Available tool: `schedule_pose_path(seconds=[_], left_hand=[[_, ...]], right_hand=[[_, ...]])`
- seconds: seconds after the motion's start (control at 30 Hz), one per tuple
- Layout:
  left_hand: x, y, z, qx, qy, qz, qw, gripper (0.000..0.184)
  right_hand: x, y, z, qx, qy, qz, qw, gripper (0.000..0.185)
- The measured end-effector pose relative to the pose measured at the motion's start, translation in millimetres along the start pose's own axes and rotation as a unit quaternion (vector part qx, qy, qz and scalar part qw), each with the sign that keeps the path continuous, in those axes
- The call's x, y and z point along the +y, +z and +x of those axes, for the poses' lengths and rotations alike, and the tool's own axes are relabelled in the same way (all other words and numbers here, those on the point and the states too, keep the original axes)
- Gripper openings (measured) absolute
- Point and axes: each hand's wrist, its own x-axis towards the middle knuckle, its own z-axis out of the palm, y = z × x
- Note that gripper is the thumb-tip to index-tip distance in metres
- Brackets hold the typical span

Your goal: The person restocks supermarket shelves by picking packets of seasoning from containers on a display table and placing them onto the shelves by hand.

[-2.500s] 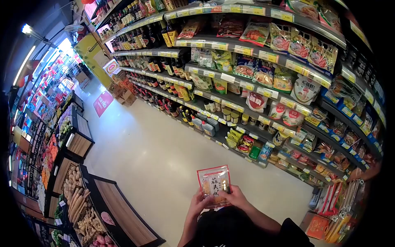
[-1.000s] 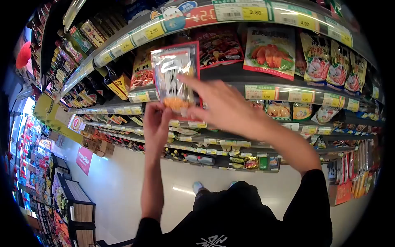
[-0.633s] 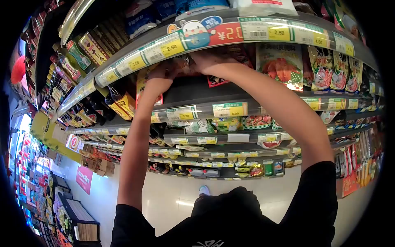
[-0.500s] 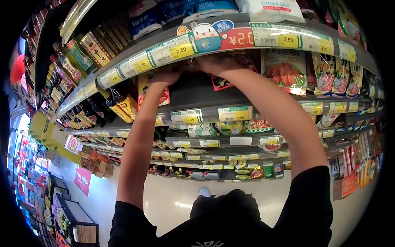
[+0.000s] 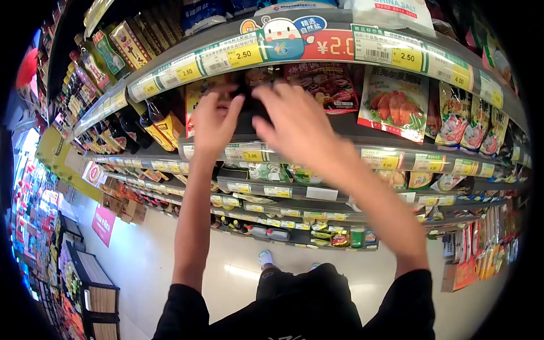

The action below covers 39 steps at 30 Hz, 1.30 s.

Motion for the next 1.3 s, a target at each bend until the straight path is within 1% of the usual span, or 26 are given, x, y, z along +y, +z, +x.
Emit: schedule_pose_path(seconds=[0.03, 0.07, 0.1, 0.13, 0.17, 0.27, 0.3, 0.37, 0.4, 0.43, 0.47, 0.53, 0.57, 0.6, 0.67, 0.7, 0.73, 0.8, 0.87, 0.93, 0.97, 1.0, 1.07, 1.1, 1.17, 1.3], left_hand=[[6, -8, -22, 0.041, 0.006, -0.036, 0.999, 0.02], [24, -18, -45, 0.077, 0.017, -0.02, 0.997, 0.018], [25, -23, -110, 0.116, -0.046, -0.004, 0.992, 0.013], [16, -19, -149, 0.144, -0.031, -0.019, 0.989, 0.01], [15, -9, -196, 0.154, -0.088, -0.027, 0.984, 0.01], [25, 21, -321, 0.048, -0.309, 0.004, 0.95, 0.014], [24, 33, -375, -0.011, -0.424, -0.014, 0.905, 0.017], [50, 47, -443, -0.033, -0.499, -0.029, 0.866, 0.024], [72, 48, -458, -0.054, -0.499, -0.011, 0.865, 0.017], [73, 58, -504, -0.03, -0.471, -0.005, 0.882, 0.026], [93, 54, -509, -0.057, -0.518, -0.059, 0.852, 0.025], [105, 46, -522, -0.118, -0.537, -0.053, 0.833, 0.027], [109, 40, -519, -0.102, -0.542, -0.042, 0.833, 0.027], [115, 36, -512, -0.094, -0.545, -0.043, 0.832, 0.029], [122, 32, -506, -0.078, -0.551, -0.039, 0.83, 0.03], [124, 32, -502, -0.079, -0.544, -0.027, 0.835, 0.031], [125, 30, -496, -0.081, -0.537, -0.015, 0.839, 0.032], [144, 28, -483, -0.057, -0.553, -0.011, 0.831, 0.033], [154, 35, -502, -0.019, -0.562, -0.018, 0.827, 0.035], [178, 32, -507, 0.028, -0.583, -0.022, 0.812, 0.035], [191, 31, -507, 0.077, -0.608, -0.067, 0.787, 0.033], [205, 30, -510, 0.089, -0.614, -0.063, 0.782, 0.033], [228, 28, -516, 0.102, -0.643, 0.014, 0.759, 0.032], [236, 33, -528, 0.117, -0.645, 0.019, 0.755, 0.032], [254, 48, -561, 0.148, -0.638, 0.073, 0.752, 0.031], [302, 76, -575, 0.199, -0.625, 0.114, 0.746, 0.031]], right_hand=[[-15, -10, -25, 0.026, -0.025, 0.07, 0.997, 0.036], [-25, -6, -67, -0.01, -0.031, 0.138, 0.99, 0.041], [-36, -3, -110, -0.046, -0.032, 0.204, 0.977, 0.05], [-37, 9, -140, -0.095, -0.009, 0.284, 0.954, 0.055], [-39, 22, -168, -0.137, 0.01, 0.303, 0.943, 0.054], [-35, 78, -245, -0.232, 0.1, 0.449, 0.857, 0.054], [-34, 99, -274, -0.23, 0.095, 0.445, 0.86, 0.05], [-43, 121, -324, -0.241, 0.146, 0.444, 0.851, 0.041], [-48, 120, -338, -0.263, 0.159, 0.451, 0.838, 0.043], [-49, 124, -356, -0.268, 0.155, 0.459, 0.833, 0.046], [-47, 130, -369, -0.271, 0.151, 0.467, 0.828, 0.049], [-35, 130, -378, -0.277, 0.162, 0.45, 0.833, 0.055], [-24, 153, -395, -0.194, 0.201, 0.552, 0.786, 0.06], [-20, 150, -388, -0.179, 0.286, 0.601, 0.724, 0.065], [-9, 154, -381, -0.21, 0.287, 0.597, 0.719, 0.07], [-13, 154, -375, -0.208, 0.277, 0.577, 0.74, 0.068], [-14, 157, -377, -0.213, 0.27, 0.583, 0.737, 0.068], [-21, 168, -381, -0.289, 0.204, 0.54, 0.764, 0.063], [-48, 157, -370, -0.346, 0.216, 0.527, 0.746, 0.049], [-72, 153, -372, -0.399, 0.17, 0.534, 0.726, 0.038], [-83, 145, -371, -0.427, 0.143, 0.526, 0.721, 0.029], [-90, 144, -380, -0.438, 0.136, 0.528, 0.715, 0.029], [-103, 145, -395, -0.523, 0.072, 0.541, 0.654, 0.024], [-106, 141, -399, -0.547, 0.04, 0.539, 0.639, 0.022], [-116, 121, -396, -0.556, -0.012, 0.543, 0.629, 0.022], [-115, 91, -428, -0.565, -0.123, 0.54, 0.612, 0.024]])
